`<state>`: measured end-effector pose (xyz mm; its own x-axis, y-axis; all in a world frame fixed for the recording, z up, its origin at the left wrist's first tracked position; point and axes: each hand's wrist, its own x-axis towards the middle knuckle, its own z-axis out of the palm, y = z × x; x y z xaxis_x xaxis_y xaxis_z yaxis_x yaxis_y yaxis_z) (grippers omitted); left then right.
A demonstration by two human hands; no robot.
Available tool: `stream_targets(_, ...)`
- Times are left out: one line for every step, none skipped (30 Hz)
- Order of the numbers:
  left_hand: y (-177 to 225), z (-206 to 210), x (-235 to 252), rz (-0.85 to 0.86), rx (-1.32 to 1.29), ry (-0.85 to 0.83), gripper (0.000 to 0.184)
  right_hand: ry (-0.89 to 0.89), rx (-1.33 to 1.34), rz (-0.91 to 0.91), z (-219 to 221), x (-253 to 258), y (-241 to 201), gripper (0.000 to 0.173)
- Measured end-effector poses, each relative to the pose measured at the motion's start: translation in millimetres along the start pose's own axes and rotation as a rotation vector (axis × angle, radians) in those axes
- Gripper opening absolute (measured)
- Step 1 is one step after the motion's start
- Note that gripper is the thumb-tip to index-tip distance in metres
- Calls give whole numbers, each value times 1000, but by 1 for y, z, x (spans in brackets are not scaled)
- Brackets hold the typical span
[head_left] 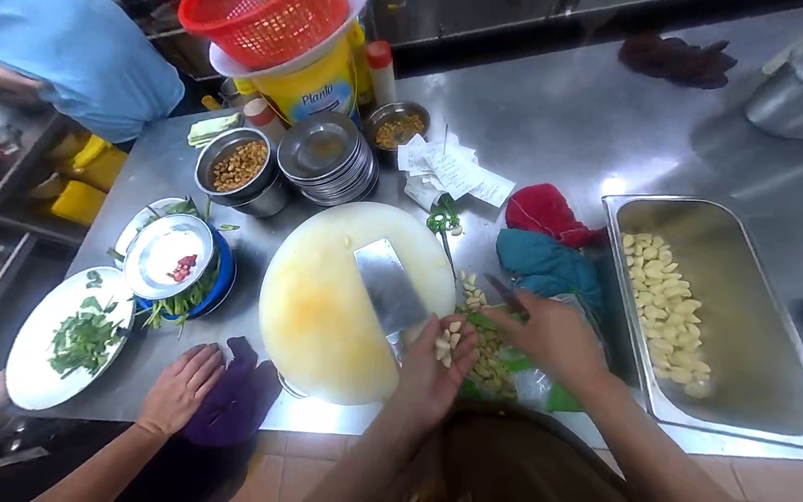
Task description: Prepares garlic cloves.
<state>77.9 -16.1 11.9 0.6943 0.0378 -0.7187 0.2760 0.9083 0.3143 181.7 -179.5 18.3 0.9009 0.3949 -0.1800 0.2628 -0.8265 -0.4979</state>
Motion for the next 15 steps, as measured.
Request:
stream_targets(-1, -1, 1, -9, 11, 1, 47, 79, 24, -34, -1, -3, 4, 51)
stream_targets(-2, -1, 2, -16, 18, 1, 49, 138, 44, -48, -1, -3, 6, 55)
stream_targets(-2, -1, 3, -22, 23, 0, 51, 173, 57, -47, -1, -2, 8, 58)
stream_targets(-3, -1, 4, -27, 28, -1, 54, 185, 64, -36, -1, -1, 8, 61)
stream_targets(-3, 1, 5, -34, 32, 0, 56, 191, 66, -29, 0, 1, 10, 62)
stream_targets(-3, 3, 6, -40, 35, 5, 58, 195, 61, -26, 1, 1, 11, 61)
stream_targets(-3, 4, 6, -46, 37, 5, 58, 191, 51, -21, 1, -1, 11, 58)
stream_targets(-4, 5, 6, -50, 40, 0, 59, 177, 49, -16, -1, -3, 9, 53)
stream_targets(-5, 6, 6, -54, 44, -7, 59, 146, 59, -6, -3, -7, 7, 46)
stream_targets(-5, 5, 6, -56, 54, -17, 59, 108, 79, 6, -5, -11, 3, 41)
stream_targets(-6, 4, 6, -55, 69, -34, 60, 82, 111, 1, -6, -15, 0, 39)
stream_targets(-7, 3, 6, -55, 87, -58, 61, 70, 147, -27, -5, -20, -4, 39)
stream_targets(-7, 2, 5, -52, 105, -83, 62, 46, 193, -60, -4, -26, -9, 38)
stream_targets(-8, 2, 4, -47, 120, -92, 62, 18, 239, -105, -2, -31, -12, 34)
stream_targets(-10, 4, 3, -43, 133, -86, 62, -13, 277, -155, 2, -34, -15, 30)
